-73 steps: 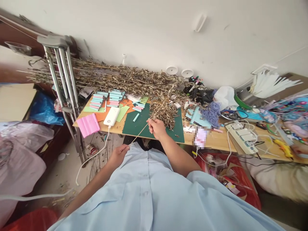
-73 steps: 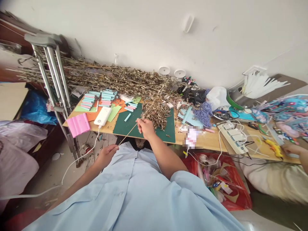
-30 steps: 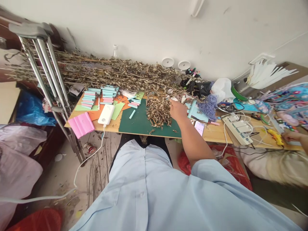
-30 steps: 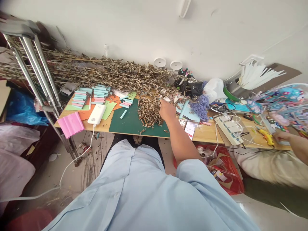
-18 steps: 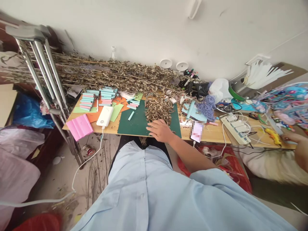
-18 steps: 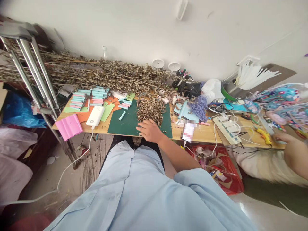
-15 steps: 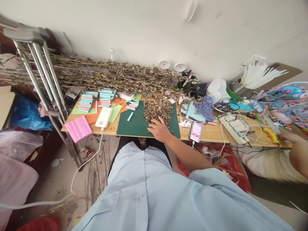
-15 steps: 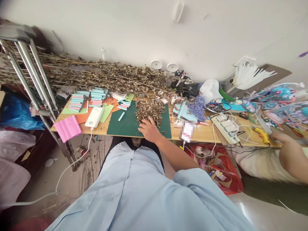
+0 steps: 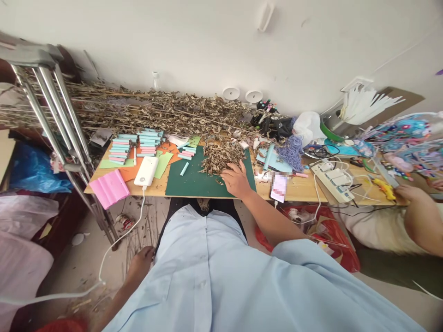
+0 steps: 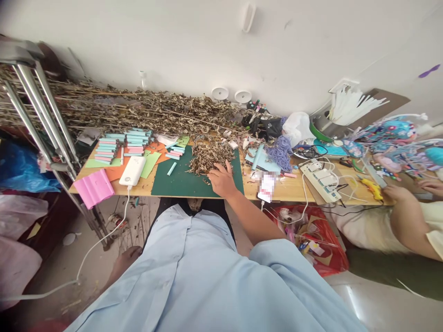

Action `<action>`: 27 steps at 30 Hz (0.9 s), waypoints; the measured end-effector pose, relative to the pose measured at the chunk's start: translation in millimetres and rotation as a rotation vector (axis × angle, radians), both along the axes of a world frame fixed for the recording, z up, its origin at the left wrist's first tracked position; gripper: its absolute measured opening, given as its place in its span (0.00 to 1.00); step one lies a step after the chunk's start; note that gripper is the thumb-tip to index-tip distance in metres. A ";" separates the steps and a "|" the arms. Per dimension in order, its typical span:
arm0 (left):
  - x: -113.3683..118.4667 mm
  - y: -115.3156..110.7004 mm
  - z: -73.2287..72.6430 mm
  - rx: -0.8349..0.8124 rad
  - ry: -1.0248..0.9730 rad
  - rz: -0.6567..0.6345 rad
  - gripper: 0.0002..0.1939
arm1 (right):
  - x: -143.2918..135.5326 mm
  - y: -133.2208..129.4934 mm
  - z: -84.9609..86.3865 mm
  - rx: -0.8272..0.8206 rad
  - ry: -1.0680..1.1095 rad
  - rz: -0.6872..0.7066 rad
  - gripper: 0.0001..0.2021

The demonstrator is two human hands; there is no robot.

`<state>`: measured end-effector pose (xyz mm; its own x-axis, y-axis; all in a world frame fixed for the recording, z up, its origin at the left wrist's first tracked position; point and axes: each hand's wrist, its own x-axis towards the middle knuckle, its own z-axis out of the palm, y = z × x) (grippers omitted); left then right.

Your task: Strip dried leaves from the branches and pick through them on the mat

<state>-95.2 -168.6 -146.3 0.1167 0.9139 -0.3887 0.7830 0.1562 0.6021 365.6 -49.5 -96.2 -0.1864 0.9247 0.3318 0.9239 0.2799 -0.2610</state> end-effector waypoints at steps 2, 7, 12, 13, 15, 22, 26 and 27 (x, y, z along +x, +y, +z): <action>-6.3 2.5 -17.3 -0.061 0.004 0.107 0.11 | -1.0 -13.0 -3.0 0.017 0.015 -0.038 0.16; 4.0 18.0 -23.4 -0.015 -0.065 0.160 0.14 | 6.0 -39.3 -18.8 0.040 0.064 -0.337 0.22; 50.4 50.3 8.0 0.137 -0.165 0.066 0.18 | 10.9 -35.0 -38.6 -0.091 0.185 -0.355 0.26; 62.1 58.1 13.8 0.159 -0.192 0.040 0.19 | 10.4 -30.7 -40.6 -0.104 0.203 -0.341 0.25; 85.1 73.3 22.6 0.220 -0.251 -0.056 0.20 | 9.0 -21.9 -41.2 -0.111 0.225 -0.327 0.25; 132.7 111.3 33.5 0.407 -0.365 -0.341 0.19 | 4.6 -36.6 -25.1 -0.094 0.202 -0.370 0.25; 137.9 135.2 39.5 0.427 -0.370 -0.360 0.20 | -2.8 -67.0 -22.0 -0.124 0.172 -0.427 0.23; 139.4 142.4 41.5 0.437 -0.368 -0.358 0.20 | -4.7 -71.5 -22.3 -0.140 0.168 -0.439 0.23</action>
